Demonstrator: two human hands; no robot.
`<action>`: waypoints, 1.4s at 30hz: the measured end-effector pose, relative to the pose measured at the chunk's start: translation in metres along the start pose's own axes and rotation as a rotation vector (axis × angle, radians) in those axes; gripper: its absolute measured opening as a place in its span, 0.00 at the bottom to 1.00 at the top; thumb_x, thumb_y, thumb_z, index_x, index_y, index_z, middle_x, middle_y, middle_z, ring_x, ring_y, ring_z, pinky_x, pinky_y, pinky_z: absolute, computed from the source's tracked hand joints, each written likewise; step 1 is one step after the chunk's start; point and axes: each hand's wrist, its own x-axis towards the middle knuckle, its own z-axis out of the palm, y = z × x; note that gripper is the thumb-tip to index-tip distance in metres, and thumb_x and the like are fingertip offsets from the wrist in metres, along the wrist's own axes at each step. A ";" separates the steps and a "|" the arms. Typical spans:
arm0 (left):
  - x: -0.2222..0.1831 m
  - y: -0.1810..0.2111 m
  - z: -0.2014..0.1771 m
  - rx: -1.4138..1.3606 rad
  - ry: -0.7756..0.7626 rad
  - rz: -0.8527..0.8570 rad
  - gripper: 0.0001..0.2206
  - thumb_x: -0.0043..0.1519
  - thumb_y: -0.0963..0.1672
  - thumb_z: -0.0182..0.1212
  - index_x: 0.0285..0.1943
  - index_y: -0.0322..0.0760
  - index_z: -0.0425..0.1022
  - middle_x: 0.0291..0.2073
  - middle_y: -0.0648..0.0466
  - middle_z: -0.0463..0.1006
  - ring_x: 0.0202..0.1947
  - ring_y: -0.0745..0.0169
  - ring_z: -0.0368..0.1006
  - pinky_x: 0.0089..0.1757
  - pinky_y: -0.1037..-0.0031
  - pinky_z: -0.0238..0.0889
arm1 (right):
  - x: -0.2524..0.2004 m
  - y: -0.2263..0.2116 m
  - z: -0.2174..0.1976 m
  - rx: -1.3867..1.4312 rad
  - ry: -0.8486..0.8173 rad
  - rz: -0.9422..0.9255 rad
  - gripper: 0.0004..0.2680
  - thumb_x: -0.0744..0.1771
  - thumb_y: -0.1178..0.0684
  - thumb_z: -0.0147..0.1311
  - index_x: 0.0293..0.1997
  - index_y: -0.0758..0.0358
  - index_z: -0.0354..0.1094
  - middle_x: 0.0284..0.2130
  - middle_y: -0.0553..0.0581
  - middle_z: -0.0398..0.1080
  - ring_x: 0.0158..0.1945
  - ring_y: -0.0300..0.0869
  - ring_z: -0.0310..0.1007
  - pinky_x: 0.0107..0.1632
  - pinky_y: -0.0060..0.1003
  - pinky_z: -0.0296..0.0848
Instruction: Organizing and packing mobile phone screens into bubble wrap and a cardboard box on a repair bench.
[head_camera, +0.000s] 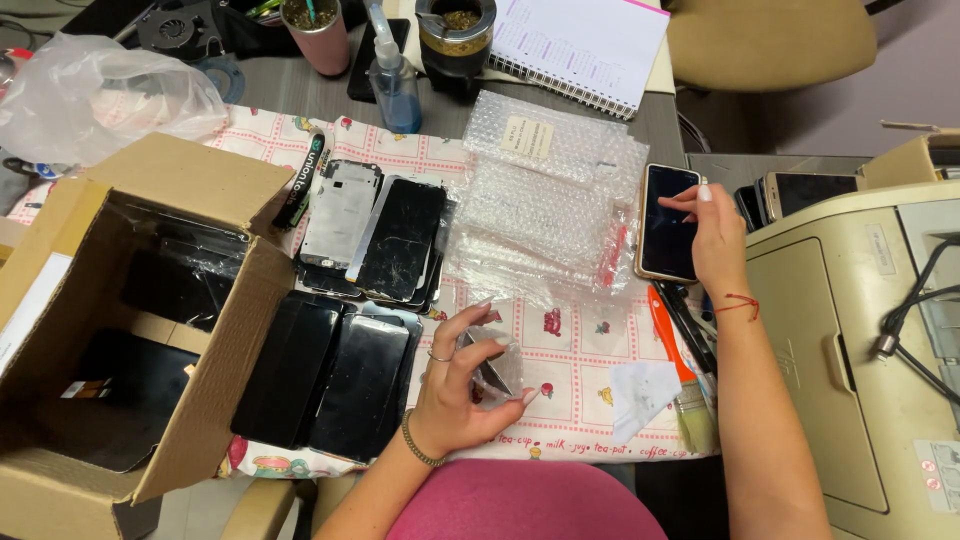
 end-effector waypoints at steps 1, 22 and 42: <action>-0.001 -0.001 -0.001 0.001 0.001 0.000 0.26 0.54 0.46 0.76 0.58 0.38 0.66 0.65 0.35 0.62 0.63 0.35 0.69 0.61 0.53 0.69 | 0.000 -0.001 -0.001 0.000 -0.001 -0.001 0.15 0.74 0.45 0.29 0.45 0.61 0.64 0.44 0.61 0.78 0.52 0.42 0.69 0.51 0.38 0.66; 0.000 -0.001 -0.006 -0.171 0.015 -0.435 0.31 0.49 0.43 0.80 0.61 0.34 0.71 0.50 0.46 0.82 0.52 0.41 0.79 0.52 0.55 0.70 | -0.107 -0.132 0.038 0.182 -0.700 -0.377 0.25 0.67 0.33 0.48 0.62 0.65 0.69 0.42 0.65 0.80 0.42 0.52 0.77 0.47 0.45 0.74; -0.039 0.013 -0.056 -0.207 -0.007 -0.669 0.02 0.55 0.40 0.73 0.35 0.38 0.86 0.22 0.48 0.85 0.27 0.61 0.80 0.32 0.71 0.70 | -0.133 -0.136 0.075 0.399 -0.440 -0.326 0.02 0.65 0.58 0.62 0.35 0.61 0.80 0.21 0.55 0.75 0.27 0.40 0.73 0.37 0.35 0.75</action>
